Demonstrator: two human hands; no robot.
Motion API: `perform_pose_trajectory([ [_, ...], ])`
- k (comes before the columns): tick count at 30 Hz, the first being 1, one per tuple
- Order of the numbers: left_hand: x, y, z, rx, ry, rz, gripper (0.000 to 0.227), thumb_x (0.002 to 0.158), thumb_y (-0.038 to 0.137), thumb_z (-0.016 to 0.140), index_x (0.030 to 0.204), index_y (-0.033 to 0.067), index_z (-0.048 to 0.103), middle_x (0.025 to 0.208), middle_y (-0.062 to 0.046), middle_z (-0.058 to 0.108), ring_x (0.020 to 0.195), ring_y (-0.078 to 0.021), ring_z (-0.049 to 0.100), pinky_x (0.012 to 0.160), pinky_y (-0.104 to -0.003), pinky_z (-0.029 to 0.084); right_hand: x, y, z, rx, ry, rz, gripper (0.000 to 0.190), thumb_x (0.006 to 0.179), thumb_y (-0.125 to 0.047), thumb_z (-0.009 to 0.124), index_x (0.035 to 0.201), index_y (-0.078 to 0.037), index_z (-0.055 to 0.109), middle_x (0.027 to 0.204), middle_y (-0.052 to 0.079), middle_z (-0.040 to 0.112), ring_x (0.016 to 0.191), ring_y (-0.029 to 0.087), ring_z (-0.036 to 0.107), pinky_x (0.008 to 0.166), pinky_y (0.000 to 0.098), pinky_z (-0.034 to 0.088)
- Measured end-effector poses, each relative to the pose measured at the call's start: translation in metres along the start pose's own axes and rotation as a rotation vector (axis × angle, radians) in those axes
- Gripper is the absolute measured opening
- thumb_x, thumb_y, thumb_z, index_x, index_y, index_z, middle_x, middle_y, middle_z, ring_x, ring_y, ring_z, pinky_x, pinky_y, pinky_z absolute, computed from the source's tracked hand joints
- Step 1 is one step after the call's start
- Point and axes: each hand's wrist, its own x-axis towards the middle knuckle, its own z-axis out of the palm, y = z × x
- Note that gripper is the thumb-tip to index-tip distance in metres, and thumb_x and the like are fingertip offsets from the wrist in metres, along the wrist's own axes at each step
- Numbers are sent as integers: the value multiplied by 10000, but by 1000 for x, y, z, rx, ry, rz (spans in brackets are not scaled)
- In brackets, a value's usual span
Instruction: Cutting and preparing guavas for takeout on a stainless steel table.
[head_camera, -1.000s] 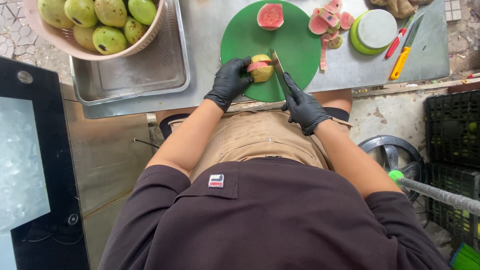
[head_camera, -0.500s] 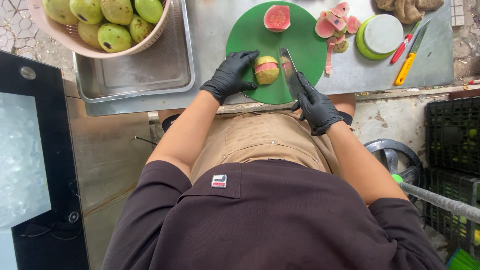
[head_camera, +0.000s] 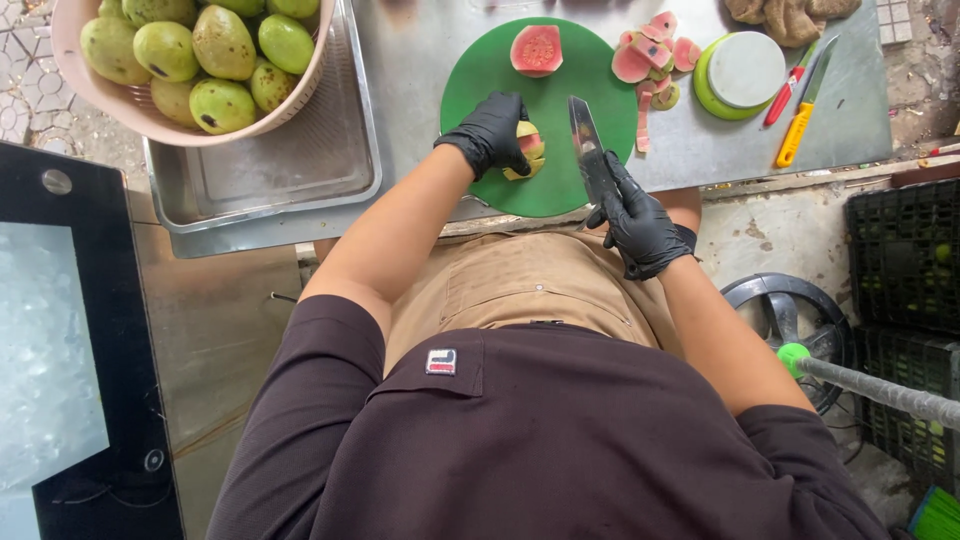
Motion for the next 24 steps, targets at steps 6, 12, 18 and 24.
perform_pose_trajectory([
  [6,2,-25,-12,-222,92,-164,647,716,502,914,1096,64,629,1026,-138,692,965,-319,660,877,-407,526,-8,13,-7,138,27,-54,619,1083,-101,445,1668,-160,250,1062,95,697,744,89,672,523,237,530],
  [12,-18,-13,-23,-1152,142,-257,414,826,515,766,1085,193,740,931,7,695,735,-81,564,642,-252,448,-15,16,-6,244,99,-186,591,1119,-132,462,1680,-127,277,926,44,668,704,55,608,552,209,502],
  [18,-8,37,8,-2131,249,-498,342,832,469,761,926,154,665,715,-9,606,561,-181,570,444,-296,415,-35,-37,9,-19,99,-540,522,1147,-159,565,1636,-51,418,988,79,595,865,151,566,818,291,507],
  [24,-9,64,46,-1982,497,89,363,896,395,789,1206,230,699,821,19,580,679,-122,570,577,-275,472,-48,-104,10,-615,199,-804,543,1036,-156,649,1549,-80,486,1164,175,724,923,286,717,824,359,577],
])
